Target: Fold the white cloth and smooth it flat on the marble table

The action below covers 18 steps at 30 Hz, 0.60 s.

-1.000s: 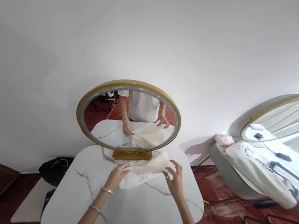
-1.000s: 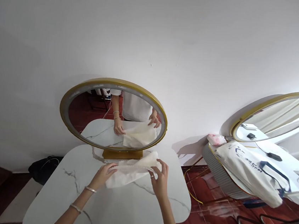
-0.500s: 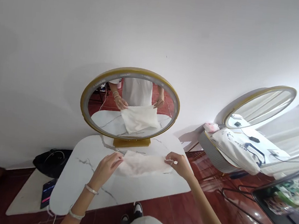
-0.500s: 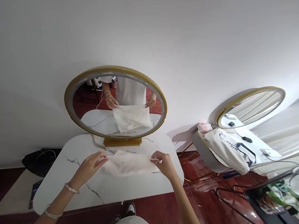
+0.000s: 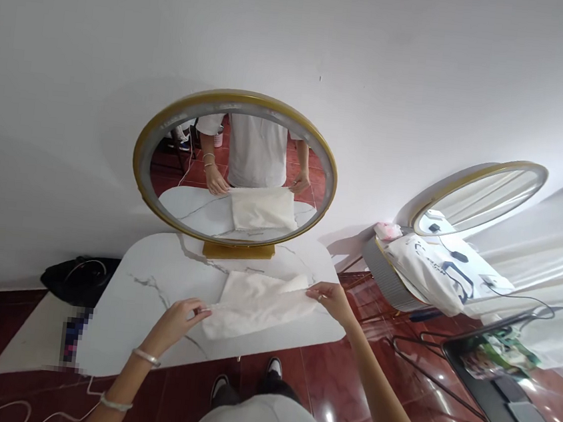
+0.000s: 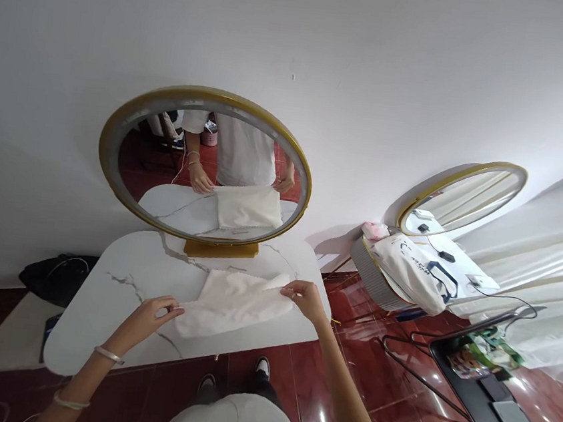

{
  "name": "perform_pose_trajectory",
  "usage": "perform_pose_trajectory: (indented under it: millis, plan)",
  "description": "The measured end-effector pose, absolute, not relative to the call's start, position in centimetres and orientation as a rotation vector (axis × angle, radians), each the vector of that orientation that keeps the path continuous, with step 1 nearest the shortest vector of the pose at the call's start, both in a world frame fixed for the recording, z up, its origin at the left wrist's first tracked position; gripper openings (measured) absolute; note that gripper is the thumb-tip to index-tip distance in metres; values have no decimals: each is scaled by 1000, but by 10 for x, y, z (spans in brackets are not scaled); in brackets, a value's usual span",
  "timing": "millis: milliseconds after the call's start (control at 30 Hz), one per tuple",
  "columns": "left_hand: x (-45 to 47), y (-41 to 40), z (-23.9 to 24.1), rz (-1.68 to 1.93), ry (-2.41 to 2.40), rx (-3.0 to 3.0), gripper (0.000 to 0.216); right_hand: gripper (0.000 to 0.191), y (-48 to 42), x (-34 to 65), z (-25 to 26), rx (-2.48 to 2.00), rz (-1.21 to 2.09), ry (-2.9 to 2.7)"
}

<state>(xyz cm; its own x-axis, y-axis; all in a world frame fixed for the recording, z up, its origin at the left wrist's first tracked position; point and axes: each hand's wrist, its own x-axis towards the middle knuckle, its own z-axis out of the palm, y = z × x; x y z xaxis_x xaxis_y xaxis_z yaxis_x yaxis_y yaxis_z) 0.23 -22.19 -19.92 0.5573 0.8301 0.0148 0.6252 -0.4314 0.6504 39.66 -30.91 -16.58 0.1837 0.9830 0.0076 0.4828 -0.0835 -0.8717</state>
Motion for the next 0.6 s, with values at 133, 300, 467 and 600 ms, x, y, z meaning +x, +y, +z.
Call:
perform_pose_trajectory:
  millis: [133, 300, 467, 600]
  plan:
    - [17, -209, -166, 698, 1170, 2197, 50, 33, -289, 418, -146, -1601, 737, -1401]
    - [50, -206, -94, 907, 1207, 2269, 37, 29, -305, 457, -96, -1529, 635, -1421]
    - [72, -239, -41, 751, 1113, 2278, 27, 19, -374, 488, -56, -1503, 618, -1494]
    - [80, -263, -24, 448, 1006, 2161, 21, 11, -419, 507, -45, -1455, 565, -1486]
